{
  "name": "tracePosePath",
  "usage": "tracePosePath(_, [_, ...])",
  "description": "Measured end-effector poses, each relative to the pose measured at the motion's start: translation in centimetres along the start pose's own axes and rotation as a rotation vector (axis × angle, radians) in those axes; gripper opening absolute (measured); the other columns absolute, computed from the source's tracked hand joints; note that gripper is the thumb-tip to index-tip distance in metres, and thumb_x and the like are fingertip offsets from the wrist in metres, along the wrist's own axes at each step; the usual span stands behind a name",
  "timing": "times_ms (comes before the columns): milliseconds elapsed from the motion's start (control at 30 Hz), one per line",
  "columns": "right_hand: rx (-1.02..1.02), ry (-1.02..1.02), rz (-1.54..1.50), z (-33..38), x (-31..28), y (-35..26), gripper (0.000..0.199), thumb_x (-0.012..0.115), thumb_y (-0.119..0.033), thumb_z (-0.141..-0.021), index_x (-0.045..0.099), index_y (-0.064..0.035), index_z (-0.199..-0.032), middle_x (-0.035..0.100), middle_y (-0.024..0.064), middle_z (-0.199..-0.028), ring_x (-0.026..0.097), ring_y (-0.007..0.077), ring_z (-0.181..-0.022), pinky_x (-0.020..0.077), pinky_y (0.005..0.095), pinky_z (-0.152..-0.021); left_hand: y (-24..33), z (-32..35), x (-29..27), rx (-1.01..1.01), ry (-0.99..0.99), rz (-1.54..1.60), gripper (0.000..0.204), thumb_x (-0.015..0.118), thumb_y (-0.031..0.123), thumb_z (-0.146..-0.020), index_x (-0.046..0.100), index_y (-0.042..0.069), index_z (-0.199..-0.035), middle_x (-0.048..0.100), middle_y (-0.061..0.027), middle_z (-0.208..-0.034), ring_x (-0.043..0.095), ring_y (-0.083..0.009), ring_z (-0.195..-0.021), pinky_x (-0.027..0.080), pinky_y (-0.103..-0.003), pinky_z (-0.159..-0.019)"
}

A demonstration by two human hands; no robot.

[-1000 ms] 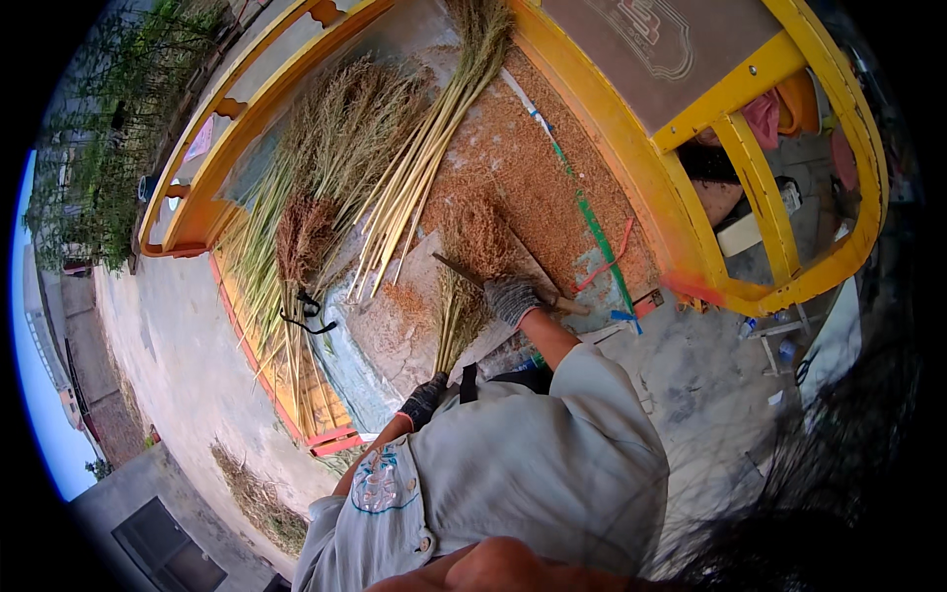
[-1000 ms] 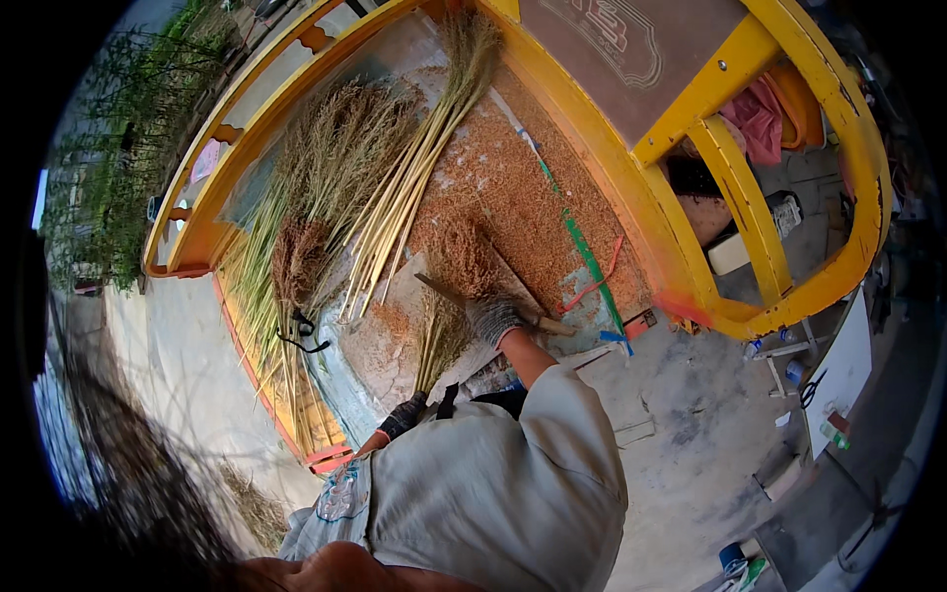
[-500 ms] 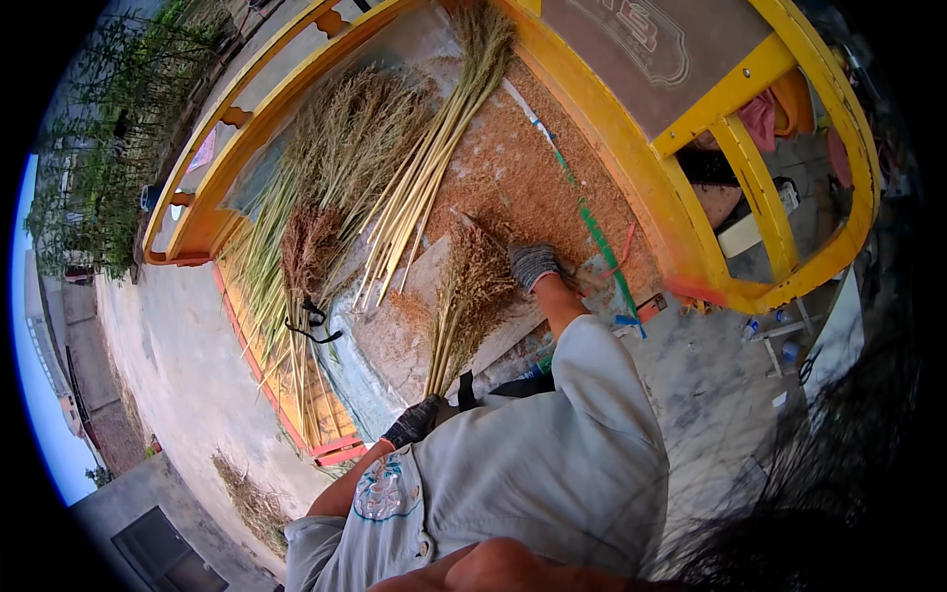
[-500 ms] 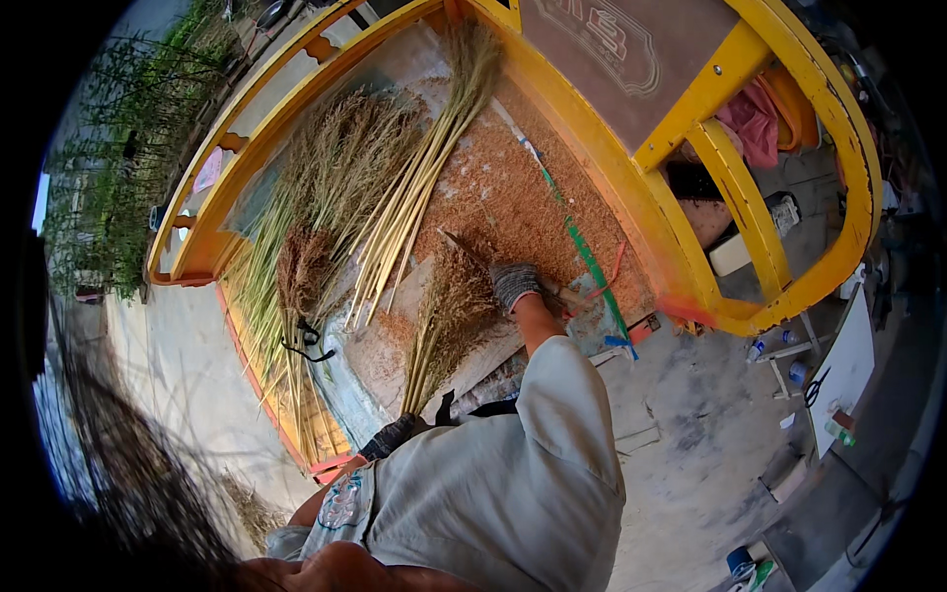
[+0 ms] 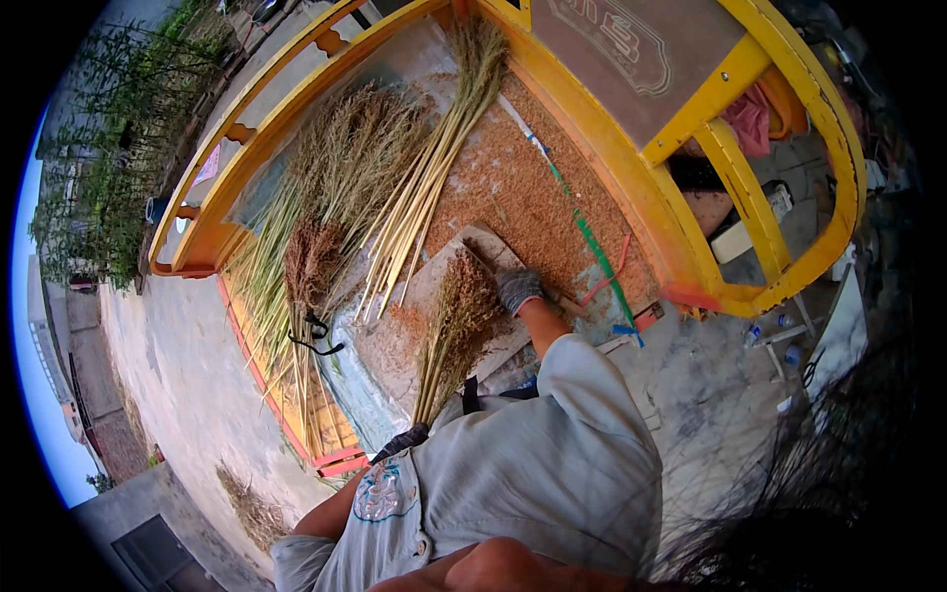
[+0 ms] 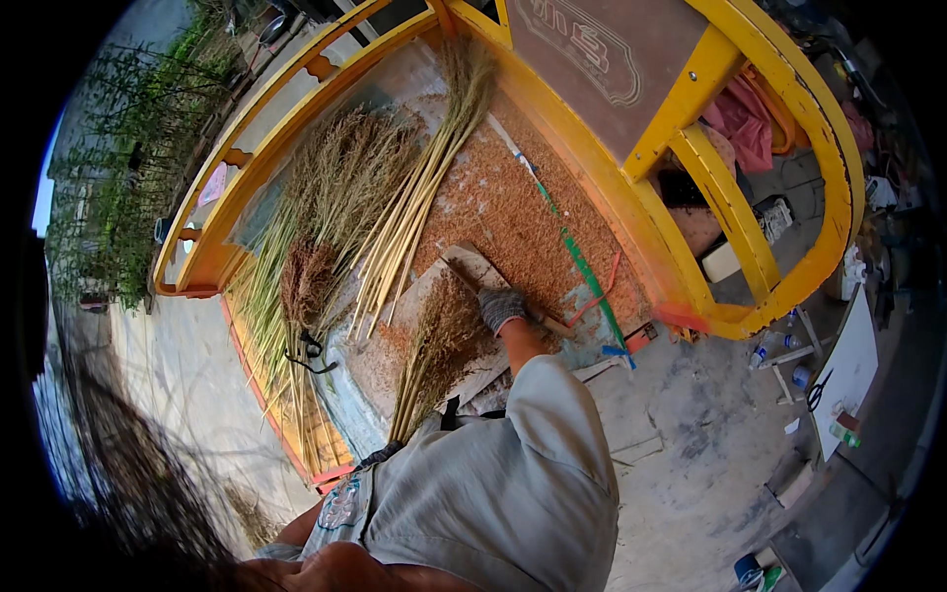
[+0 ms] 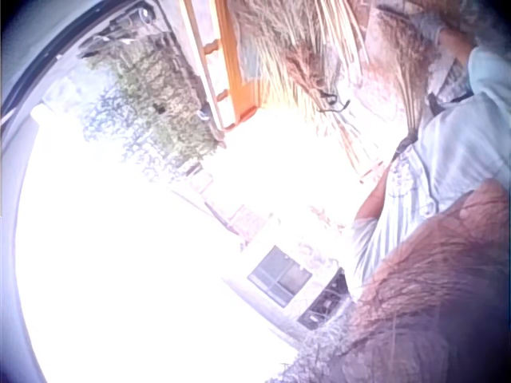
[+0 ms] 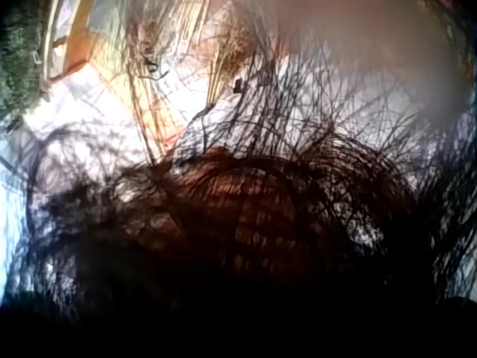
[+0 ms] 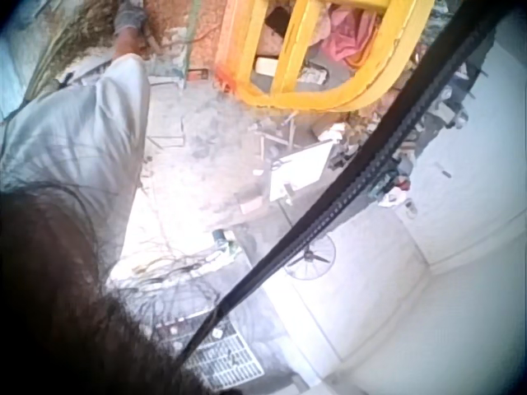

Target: The person repeatedly strikes bundles of harvested grain stalks against a wooden board placed on the bed of a yellow utility vehicle. This action separates the grain kernels from the stalks, causing them to fall onto the vehicle bed. The person handles the stalks by hand, adjusting their grip and position between strikes.

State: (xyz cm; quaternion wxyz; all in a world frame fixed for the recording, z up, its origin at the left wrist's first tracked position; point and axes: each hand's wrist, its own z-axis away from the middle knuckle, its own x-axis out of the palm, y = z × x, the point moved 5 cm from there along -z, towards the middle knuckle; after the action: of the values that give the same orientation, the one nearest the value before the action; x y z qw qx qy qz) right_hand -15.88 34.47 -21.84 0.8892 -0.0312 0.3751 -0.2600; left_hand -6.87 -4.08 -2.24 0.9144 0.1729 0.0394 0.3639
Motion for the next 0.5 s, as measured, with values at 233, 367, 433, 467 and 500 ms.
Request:
tracePosePath(233, [-0.047,0.085,0.013,0.1,1.0,0.0,0.033,0.05,-0.018,-0.087,0.056,-0.0097,-0.118,0.058,0.0163,-0.117,0.057,0.0328,-0.105,0.0463,0.0542,-0.079,0.6,1.5,0.3,-0.032,0.013,0.0,0.035,0.052,0.04,-0.089,0.061,0.008,-0.099,0.055,0.0029,-0.075,0.05,-0.0081,-0.07,0.042,-0.024,-0.062])
tracePosePath(367, [-0.029,0.15,-0.04,1.0,0.4,-0.1,0.03,0.049,-0.018,-0.087,0.058,-0.0082,-0.114,0.06,0.0184,-0.11,0.06,0.034,-0.1,0.0466,0.0534,-0.078,0.4,3.0,-0.1,-0.054,0.027,0.024,0.034,0.054,0.04,-0.088,0.062,0.008,-0.098,0.055,0.0034,-0.074,0.05,-0.0078,-0.068,0.042,-0.024,-0.061])
tracePosePath(433, [-0.028,0.103,-0.047,0.3,0.4,-0.5,0.028,0.048,-0.017,-0.086,0.06,-0.008,-0.11,0.062,0.0196,-0.105,0.061,0.0342,-0.096,0.0474,0.052,-0.077,-0.2,4.9,-0.1,-0.063,0.053,0.063,0.033,0.055,0.04,-0.088,0.062,0.009,-0.097,0.055,0.0036,-0.073,0.05,-0.0076,-0.067,0.042,-0.024,-0.06])
tracePosePath(467, [-0.013,0.14,-0.059,-0.1,0.6,-0.2,0.026,0.05,-0.019,-0.086,0.061,-0.0085,-0.107,0.062,0.0188,-0.107,0.061,0.0337,-0.097,0.0478,0.0509,-0.077,-0.3,5.7,-0.3,-0.068,0.057,0.074,0.033,0.056,0.039,-0.088,0.062,0.009,-0.097,0.055,0.0038,-0.072,0.05,-0.0075,-0.067,0.042,-0.024,-0.06])
tracePosePath(500, [0.001,0.182,-0.071,-0.8,0.9,0.2,0.025,0.051,-0.02,-0.085,0.061,-0.009,-0.105,0.061,0.0181,-0.108,0.061,0.0331,-0.098,0.0482,0.0499,-0.076,-0.5,6.5,-0.5,-0.07,0.058,0.083,0.032,0.056,0.039,-0.087,0.062,0.009,-0.097,0.055,0.0039,-0.072,0.05,-0.0074,-0.067,0.042,-0.024,-0.059])
